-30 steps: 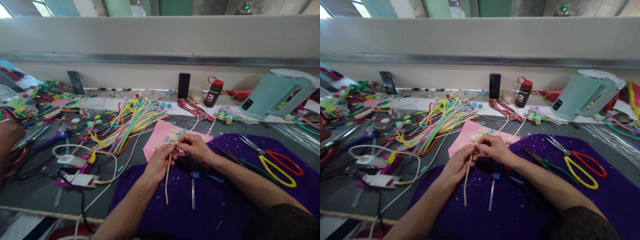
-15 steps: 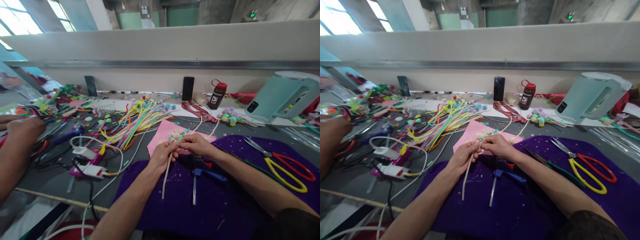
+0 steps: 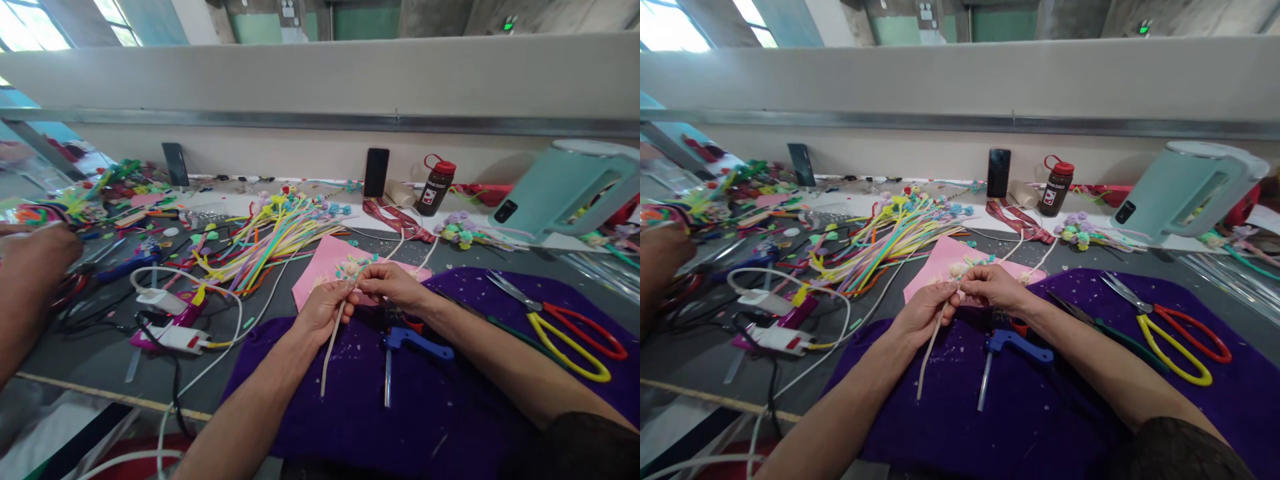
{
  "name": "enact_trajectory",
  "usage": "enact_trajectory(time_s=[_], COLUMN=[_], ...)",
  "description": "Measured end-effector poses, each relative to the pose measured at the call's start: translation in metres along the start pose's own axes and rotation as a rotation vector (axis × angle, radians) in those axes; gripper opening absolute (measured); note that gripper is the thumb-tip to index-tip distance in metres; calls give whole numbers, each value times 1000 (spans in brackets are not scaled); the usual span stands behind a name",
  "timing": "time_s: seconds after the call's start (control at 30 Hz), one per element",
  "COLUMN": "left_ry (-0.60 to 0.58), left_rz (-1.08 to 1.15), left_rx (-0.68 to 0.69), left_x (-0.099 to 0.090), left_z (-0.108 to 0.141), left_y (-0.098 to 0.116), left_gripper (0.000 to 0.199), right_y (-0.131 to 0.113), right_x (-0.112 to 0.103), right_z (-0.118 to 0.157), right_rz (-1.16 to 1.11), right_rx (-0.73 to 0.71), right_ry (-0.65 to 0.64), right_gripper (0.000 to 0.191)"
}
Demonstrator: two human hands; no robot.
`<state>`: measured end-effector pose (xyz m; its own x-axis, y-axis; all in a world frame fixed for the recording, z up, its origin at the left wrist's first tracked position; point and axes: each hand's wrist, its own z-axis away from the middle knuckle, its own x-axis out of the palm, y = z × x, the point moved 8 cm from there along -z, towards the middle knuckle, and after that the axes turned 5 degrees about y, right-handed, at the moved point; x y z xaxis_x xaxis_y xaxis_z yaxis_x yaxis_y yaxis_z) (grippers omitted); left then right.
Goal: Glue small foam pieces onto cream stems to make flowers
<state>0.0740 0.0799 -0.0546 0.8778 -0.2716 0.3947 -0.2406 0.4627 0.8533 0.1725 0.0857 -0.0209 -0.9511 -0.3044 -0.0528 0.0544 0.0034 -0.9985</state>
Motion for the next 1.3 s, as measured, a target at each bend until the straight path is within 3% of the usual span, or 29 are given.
enact_trajectory(time_s=[0.5,0.77,1.0,1.3], left_ry=[-8,10,-17,53], left_rz=[64,25,12,46], left_rx=[-16,-24,-4,89], left_x=[3,2,4,-6], left_z=[4,4,5,4], left_y=[6,5,6,17], left_gripper=[21,23,25,21], right_y=[8,9,6,3], right_x=[3,-3,2,-12], right_z=[-2,-2,-1,-1], right_rz=[-233,-219,-229,-160], right_rx=[83,84,76,131], right_ry=[-152,-97,-171,-66], right_gripper=[21,22,21,16])
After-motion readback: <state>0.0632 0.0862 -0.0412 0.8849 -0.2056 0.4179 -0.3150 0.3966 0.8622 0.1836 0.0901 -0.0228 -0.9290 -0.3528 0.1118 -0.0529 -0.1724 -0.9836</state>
